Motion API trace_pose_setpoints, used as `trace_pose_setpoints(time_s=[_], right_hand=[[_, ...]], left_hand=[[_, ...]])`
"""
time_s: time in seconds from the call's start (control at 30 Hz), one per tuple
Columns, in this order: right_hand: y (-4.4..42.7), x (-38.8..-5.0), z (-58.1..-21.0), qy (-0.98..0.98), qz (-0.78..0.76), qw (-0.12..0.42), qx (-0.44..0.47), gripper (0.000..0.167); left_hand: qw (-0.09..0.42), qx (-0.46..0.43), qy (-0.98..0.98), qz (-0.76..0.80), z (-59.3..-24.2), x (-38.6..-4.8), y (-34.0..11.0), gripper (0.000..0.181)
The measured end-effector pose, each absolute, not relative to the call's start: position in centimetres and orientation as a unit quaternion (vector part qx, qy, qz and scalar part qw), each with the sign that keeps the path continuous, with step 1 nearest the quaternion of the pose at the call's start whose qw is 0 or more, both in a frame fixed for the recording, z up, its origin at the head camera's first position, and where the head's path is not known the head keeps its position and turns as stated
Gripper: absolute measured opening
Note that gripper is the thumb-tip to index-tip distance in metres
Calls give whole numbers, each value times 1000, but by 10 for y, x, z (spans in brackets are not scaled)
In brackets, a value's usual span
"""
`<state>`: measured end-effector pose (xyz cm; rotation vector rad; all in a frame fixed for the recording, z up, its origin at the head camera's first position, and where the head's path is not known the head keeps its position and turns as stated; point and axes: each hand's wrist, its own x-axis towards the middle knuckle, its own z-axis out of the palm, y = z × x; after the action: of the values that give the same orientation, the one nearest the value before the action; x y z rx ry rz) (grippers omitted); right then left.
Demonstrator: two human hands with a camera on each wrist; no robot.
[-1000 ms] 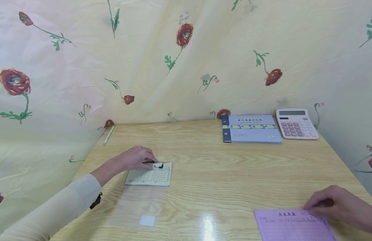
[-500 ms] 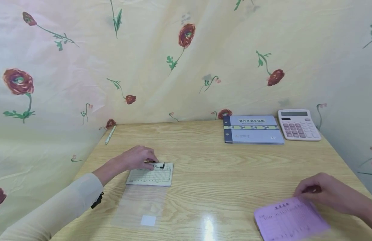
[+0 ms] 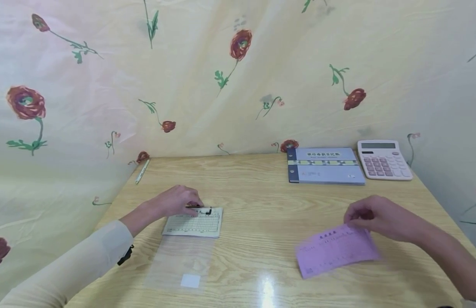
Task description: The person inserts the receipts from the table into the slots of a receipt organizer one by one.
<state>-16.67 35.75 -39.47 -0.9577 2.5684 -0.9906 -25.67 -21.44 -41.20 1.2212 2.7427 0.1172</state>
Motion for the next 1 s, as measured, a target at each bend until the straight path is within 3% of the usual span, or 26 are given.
trace_pose_setpoints(time_s=[0.1, 0.3, 1.0], right_hand=[[337, -171, -389, 897, -314, 100, -294, 19], [297, -186, -375, 911, -314, 123, -237, 9], [178, -218, -363, 871, -391, 131, -266, 9]], left_hand=[[60, 413, 908, 30, -412, -257, -214, 29], [44, 424, 904, 23, -413, -257, -213, 26], [39, 418, 907, 13, -411, -255, -212, 25]])
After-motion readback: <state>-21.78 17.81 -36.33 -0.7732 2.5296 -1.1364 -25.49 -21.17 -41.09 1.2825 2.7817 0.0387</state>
